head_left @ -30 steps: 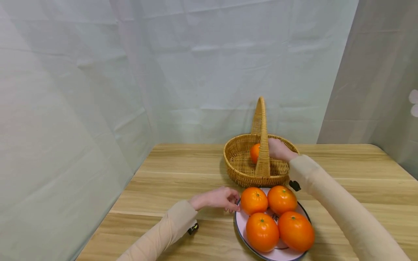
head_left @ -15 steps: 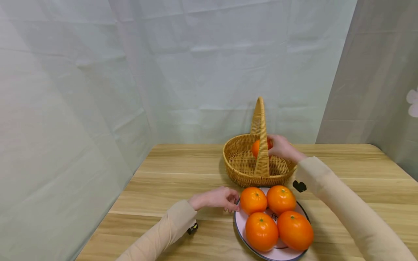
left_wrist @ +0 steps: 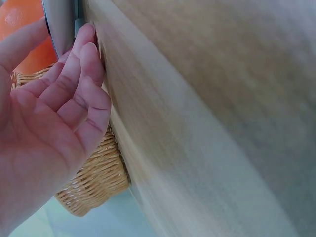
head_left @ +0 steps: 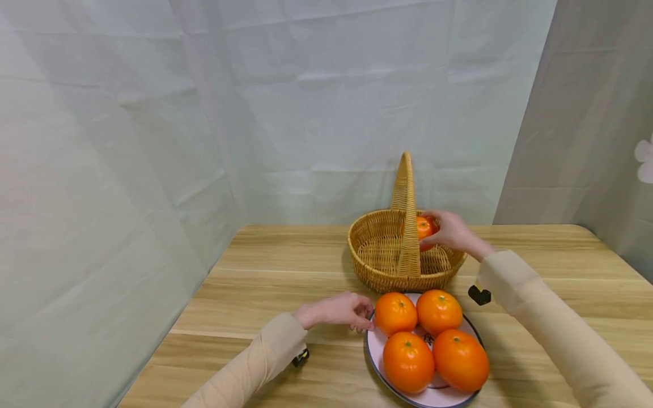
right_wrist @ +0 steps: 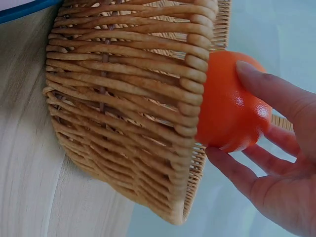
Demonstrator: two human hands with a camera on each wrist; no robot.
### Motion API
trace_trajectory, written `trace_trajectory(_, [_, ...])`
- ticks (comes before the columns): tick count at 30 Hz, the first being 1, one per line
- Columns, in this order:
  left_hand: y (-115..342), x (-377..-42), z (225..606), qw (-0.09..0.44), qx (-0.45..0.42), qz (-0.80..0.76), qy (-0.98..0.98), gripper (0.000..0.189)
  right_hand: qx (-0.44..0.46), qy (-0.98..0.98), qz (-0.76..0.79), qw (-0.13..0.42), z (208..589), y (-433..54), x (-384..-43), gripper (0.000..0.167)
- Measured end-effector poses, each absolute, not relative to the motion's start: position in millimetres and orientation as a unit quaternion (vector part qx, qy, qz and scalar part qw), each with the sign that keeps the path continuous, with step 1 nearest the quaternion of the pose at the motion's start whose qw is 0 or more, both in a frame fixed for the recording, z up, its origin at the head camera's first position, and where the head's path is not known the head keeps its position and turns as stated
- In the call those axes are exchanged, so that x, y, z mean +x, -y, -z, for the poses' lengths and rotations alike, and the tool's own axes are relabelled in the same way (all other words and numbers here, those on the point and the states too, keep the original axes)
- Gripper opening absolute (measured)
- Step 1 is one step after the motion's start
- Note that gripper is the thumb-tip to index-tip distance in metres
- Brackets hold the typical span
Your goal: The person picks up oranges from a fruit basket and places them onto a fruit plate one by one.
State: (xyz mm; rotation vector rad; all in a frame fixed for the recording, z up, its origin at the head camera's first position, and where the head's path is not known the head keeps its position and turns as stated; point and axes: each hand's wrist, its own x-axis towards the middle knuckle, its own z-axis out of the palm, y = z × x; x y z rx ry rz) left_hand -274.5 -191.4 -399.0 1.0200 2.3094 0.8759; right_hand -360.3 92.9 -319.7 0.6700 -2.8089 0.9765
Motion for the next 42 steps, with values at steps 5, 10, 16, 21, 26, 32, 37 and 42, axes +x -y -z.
trace_trajectory(5, [191.7, -274.1, 399.0, 0.231, 0.373, -0.321, -0.839, 0.012, 0.211, 0.924, -0.316, 0.052, 316.6, -99.0, -353.9, 0.066])
trace_trajectory(10, [192.0, -274.2, 399.6, 0.230, 0.373, -0.321, -0.839, 0.013, 0.203, 0.921, -0.329, 0.046, 312.4, -105.9, -346.7, 0.069])
trace_trajectory(16, [192.6, -275.2, 401.0, 0.229, 0.373, -0.322, -0.840, 0.013, 0.217, 0.921, -0.320, 0.053, 309.3, -111.0, -335.5, 0.070])
trace_trajectory(21, [192.4, -274.8, 400.5, 0.226, 0.373, -0.316, -0.843, 0.013, 0.220, 0.921, -0.318, 0.054, 307.9, -113.3, -325.8, 0.071])
trace_trajectory(26, [191.6, -274.3, 399.3, 0.226, 0.373, -0.317, -0.842, 0.013, 0.218, 0.918, -0.328, 0.051, 305.3, -115.2, -317.2, 0.070])
trace_trajectory(32, [191.0, -274.7, 399.8, 0.225, 0.375, -0.313, -0.843, 0.013, 0.230, 0.910, -0.340, 0.059, 302.7, -119.2, -306.2, 0.069])
trace_trajectory(37, [191.9, -275.5, 400.8, 0.225, 0.377, -0.312, -0.843, 0.013, 0.236, 0.906, -0.344, 0.068, 302.0, -121.4, -296.4, 0.067])
trace_trajectory(42, [193.2, -275.7, 400.6, 0.227, 0.372, -0.318, -0.842, 0.013, 0.242, 0.904, -0.344, 0.081, 302.2, -122.5, -288.2, 0.066])
